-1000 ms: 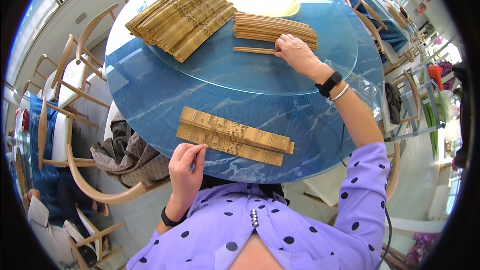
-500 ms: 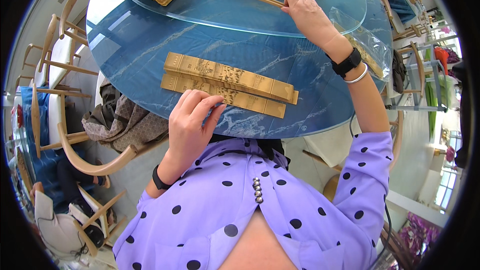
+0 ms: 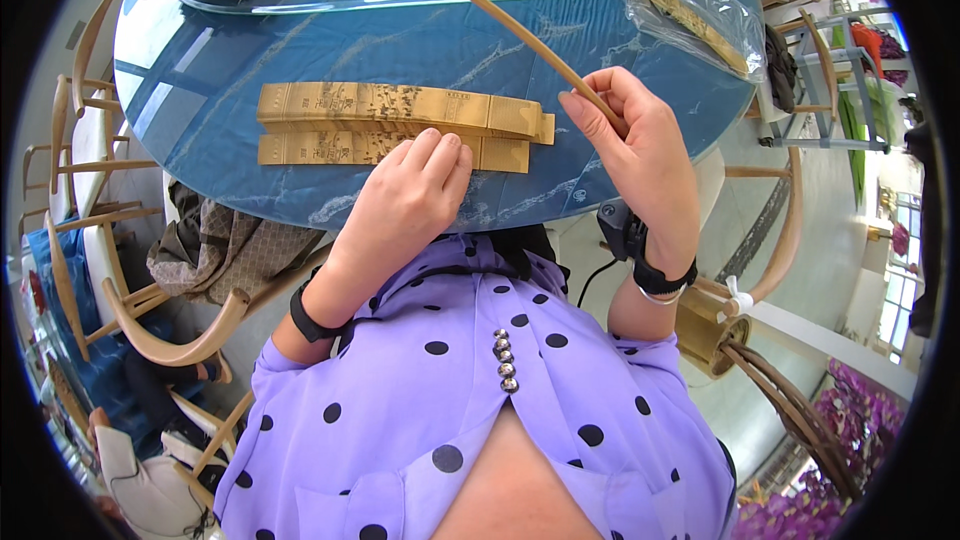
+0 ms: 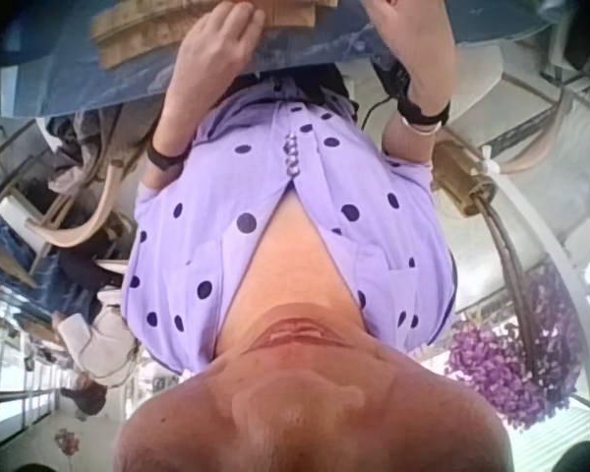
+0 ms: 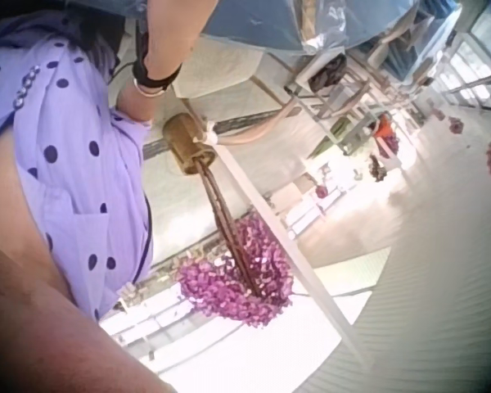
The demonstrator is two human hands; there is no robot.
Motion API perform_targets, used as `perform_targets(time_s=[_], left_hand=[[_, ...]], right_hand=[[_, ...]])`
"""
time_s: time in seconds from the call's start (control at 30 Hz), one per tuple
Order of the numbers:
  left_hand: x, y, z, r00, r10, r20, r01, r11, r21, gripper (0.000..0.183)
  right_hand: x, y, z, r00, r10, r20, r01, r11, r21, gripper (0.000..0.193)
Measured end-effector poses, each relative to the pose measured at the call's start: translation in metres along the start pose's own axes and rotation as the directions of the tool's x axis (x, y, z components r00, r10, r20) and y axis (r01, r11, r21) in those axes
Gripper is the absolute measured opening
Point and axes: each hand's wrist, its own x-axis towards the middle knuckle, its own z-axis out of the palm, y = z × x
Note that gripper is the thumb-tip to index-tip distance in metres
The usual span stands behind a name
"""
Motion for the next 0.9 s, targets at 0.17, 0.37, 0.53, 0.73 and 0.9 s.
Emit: perform_targets(time_s=[0.17, 0.37, 0.53, 0.73, 0.9], left_hand=[[0.003, -0.003, 0.004, 0.991, -0.036, -0.126, 0.008, 0.976, -0.217, 0.035], [0.004, -0.002, 0.005, 0.984, -0.173, -0.039, 0.140, 0.891, -0.433, 0.034], [0.007, 0.002, 0.007, 0.968, -0.225, -0.107, 0.148, 0.865, -0.479, 0.036], [0.010, 0.008, 0.008, 0.976, -0.201, 0.084, 0.214, 0.815, -0.539, 0.029], [0.008, 0.004, 0.009, 0.979, -0.182, 0.094, 0.203, 0.817, -0.539, 0.029]], right_hand=[[-0.039, 0.020, 0.029, 0.986, 0.155, 0.059, -0.162, 0.977, 0.140, 0.022], [-0.050, 0.014, 0.048, 0.974, 0.221, 0.058, -0.227, 0.962, 0.153, 0.027], [-0.049, 0.018, 0.052, 0.971, 0.226, 0.081, -0.239, 0.941, 0.240, 0.025], [-0.053, 0.019, 0.047, 0.982, 0.183, 0.036, -0.184, 0.983, 0.016, 0.030], [-0.054, 0.016, 0.055, 0.996, 0.094, -0.003, -0.094, 0.994, -0.062, 0.033]])
